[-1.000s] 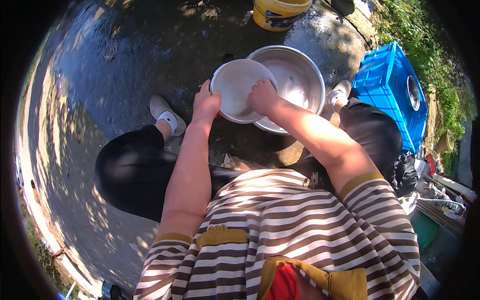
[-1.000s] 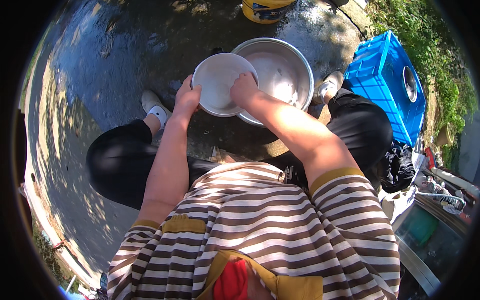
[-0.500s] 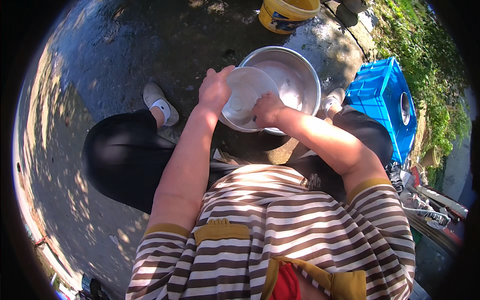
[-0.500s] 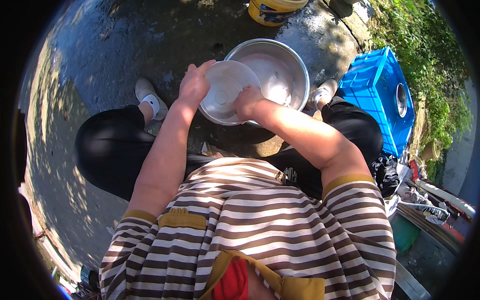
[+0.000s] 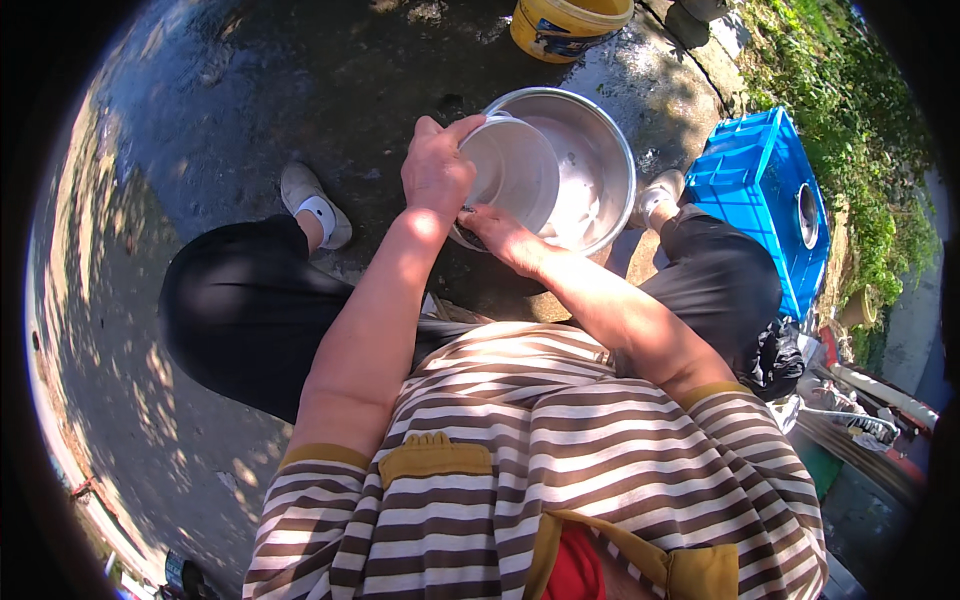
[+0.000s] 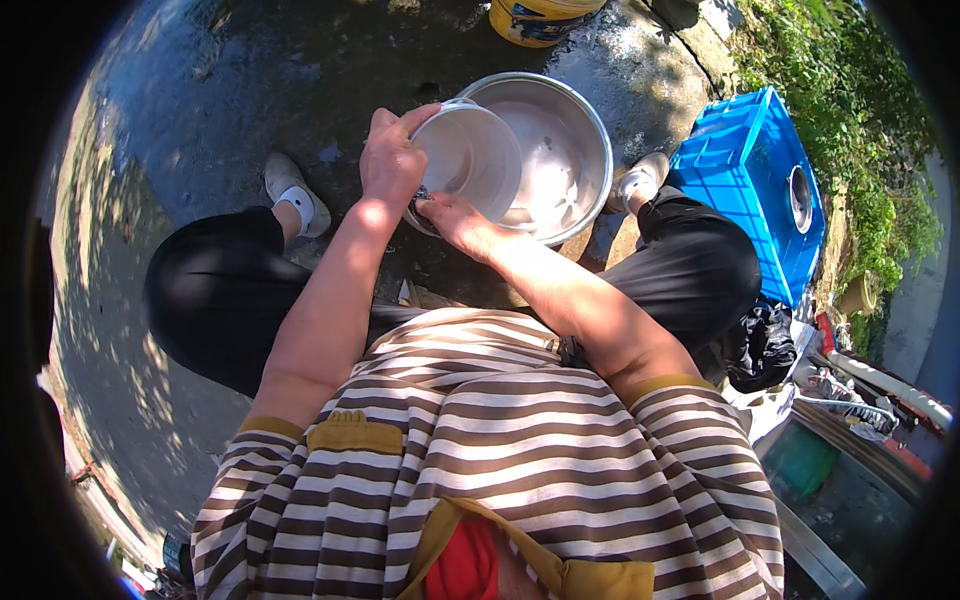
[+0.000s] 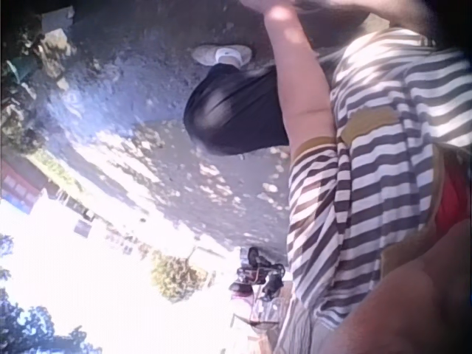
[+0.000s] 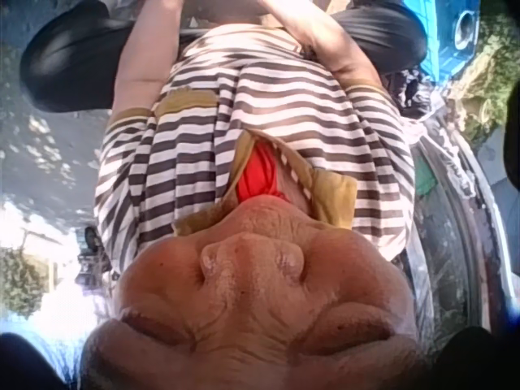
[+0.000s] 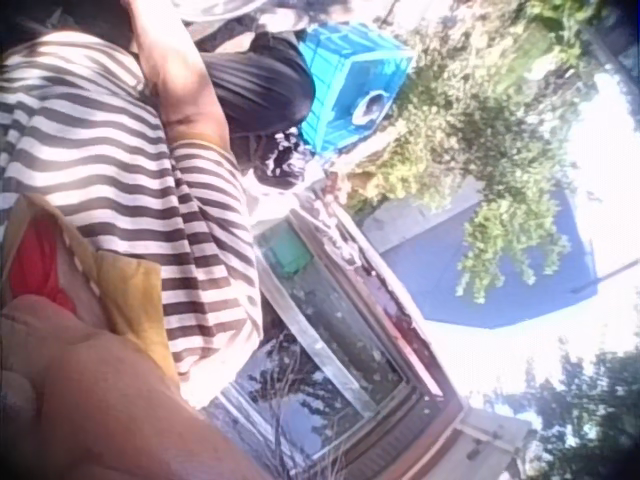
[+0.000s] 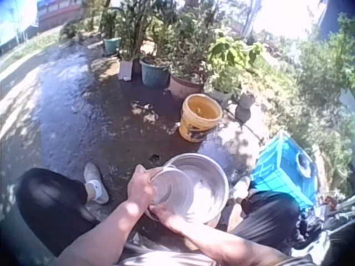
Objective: The person washes a dark garment by hand in a metal basin outdoors, scrubbing and rinsing it repeatedly. They then pour water from a bucket into the basin and continue rinsing the cloth.
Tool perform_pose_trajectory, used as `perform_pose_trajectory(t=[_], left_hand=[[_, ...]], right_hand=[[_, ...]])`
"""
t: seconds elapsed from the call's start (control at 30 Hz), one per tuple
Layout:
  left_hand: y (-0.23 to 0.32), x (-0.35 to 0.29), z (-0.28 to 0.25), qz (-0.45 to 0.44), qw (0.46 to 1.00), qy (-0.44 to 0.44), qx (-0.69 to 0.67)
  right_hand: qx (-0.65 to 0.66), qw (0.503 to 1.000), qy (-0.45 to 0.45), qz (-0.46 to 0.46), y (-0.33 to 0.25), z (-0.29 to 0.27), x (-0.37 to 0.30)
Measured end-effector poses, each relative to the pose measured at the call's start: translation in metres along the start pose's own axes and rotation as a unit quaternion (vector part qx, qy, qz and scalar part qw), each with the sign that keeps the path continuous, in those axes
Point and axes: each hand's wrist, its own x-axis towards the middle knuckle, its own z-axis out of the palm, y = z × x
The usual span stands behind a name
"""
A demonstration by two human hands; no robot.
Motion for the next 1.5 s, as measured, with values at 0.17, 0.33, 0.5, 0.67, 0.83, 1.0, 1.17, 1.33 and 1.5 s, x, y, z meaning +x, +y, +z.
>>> perform_pose_trajectory(t=[0.17, 0.33, 0.5, 0.67, 0.83, 1.0, 1.17, 1.33, 1.5], left_hand=[[-0.003, -0.001, 0.007, 0.070, 0.996, 0.008, 0.058], [0.013, -0.001, -0.008, 0.116, 0.987, 0.000, 0.110], [0.002, -0.010, 0.008, 0.159, 0.979, 0.031, 0.126], [0.003, -0.009, 0.006, 0.118, 0.985, 0.019, 0.121], [-0.005, -0.007, 0.003, 0.158, 0.978, 0.050, 0.129], [0.001, -0.005, 0.000, 0.174, 0.975, 0.038, 0.132], [-0.003, -0.003, 0.003, 0.095, 0.985, 0.037, 0.139], [0.007, 0.000, 0.010, 0.165, 0.978, 0.014, 0.129], [0.007, -0.008, 0.002, 0.176, 0.974, 0.012, 0.140]], right_hand=[[-0.766, 0.621, 0.066, -0.152, -0.003, -0.065, -0.007], [-0.780, 0.531, 0.143, -0.298, -0.005, -0.080, 0.005], [-0.307, 0.946, 0.075, -0.070, 0.037, -0.004, 0.029], [-0.121, 0.981, 0.081, -0.126, 0.041, 0.006, 0.039], [-0.853, 0.499, 0.066, -0.136, -0.001, -0.056, 0.034], [-0.797, 0.570, 0.150, -0.132, 0.002, -0.049, 0.048], [-0.196, 0.951, 0.107, -0.213, 0.045, 0.018, 0.092], [-0.339, 0.932, 0.076, -0.102, 0.075, -0.022, 0.112], [-0.837, 0.521, 0.113, -0.126, 0.003, -0.067, 0.060]])
